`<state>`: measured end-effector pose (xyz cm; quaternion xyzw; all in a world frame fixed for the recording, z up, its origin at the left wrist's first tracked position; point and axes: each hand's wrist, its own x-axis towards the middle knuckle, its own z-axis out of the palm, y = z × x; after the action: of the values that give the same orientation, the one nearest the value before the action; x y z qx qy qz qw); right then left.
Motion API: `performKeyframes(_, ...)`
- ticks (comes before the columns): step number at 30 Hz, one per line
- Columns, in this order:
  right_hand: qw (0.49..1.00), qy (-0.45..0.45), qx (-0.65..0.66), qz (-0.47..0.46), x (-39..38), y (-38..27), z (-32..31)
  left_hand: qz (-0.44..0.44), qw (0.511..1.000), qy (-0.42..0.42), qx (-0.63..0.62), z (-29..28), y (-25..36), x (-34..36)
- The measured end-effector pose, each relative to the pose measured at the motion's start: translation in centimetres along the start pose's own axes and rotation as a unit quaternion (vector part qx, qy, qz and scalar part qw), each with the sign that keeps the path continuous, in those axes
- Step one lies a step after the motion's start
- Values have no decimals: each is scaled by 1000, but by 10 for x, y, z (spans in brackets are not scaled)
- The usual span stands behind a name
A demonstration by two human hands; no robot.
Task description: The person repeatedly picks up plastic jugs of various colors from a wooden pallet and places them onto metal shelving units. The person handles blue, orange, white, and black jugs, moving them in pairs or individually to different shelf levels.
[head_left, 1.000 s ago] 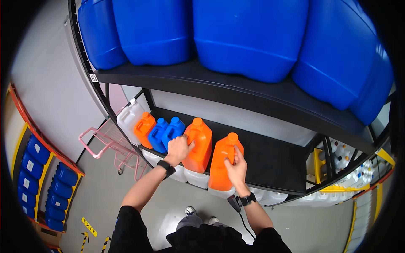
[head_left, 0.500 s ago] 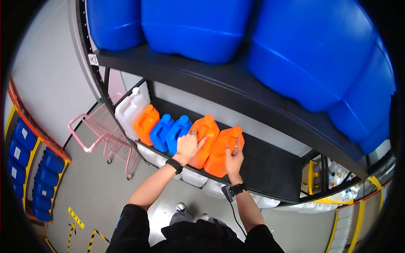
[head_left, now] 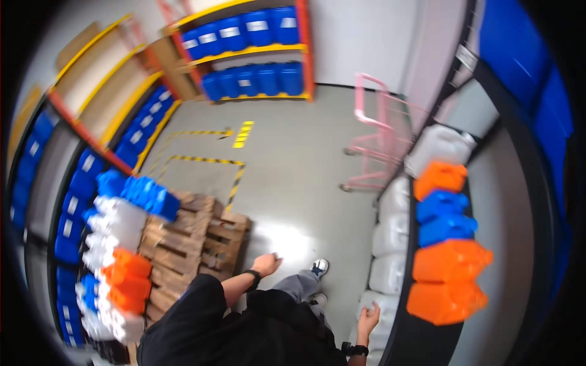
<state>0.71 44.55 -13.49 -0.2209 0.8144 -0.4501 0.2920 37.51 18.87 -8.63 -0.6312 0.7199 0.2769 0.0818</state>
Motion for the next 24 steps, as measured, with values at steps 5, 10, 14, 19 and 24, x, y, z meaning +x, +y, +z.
performKeyframes(5,954,-261,-143,23,35,150,54,-331,942,27,-40,21,-192,-185)
performKeyframes(10,867,-420,-218,156,63,119,99,-526,835,81,-140,121,-242,-325)
performKeyframes(14,855,-414,-241,197,94,136,149,-561,798,73,-208,184,-226,-332)
performKeyframes(19,807,-477,-332,106,58,31,268,-577,724,105,-364,205,-229,-364)
performKeyframes(24,720,-539,-414,-140,32,-70,396,-579,701,149,-389,210,-303,-366)
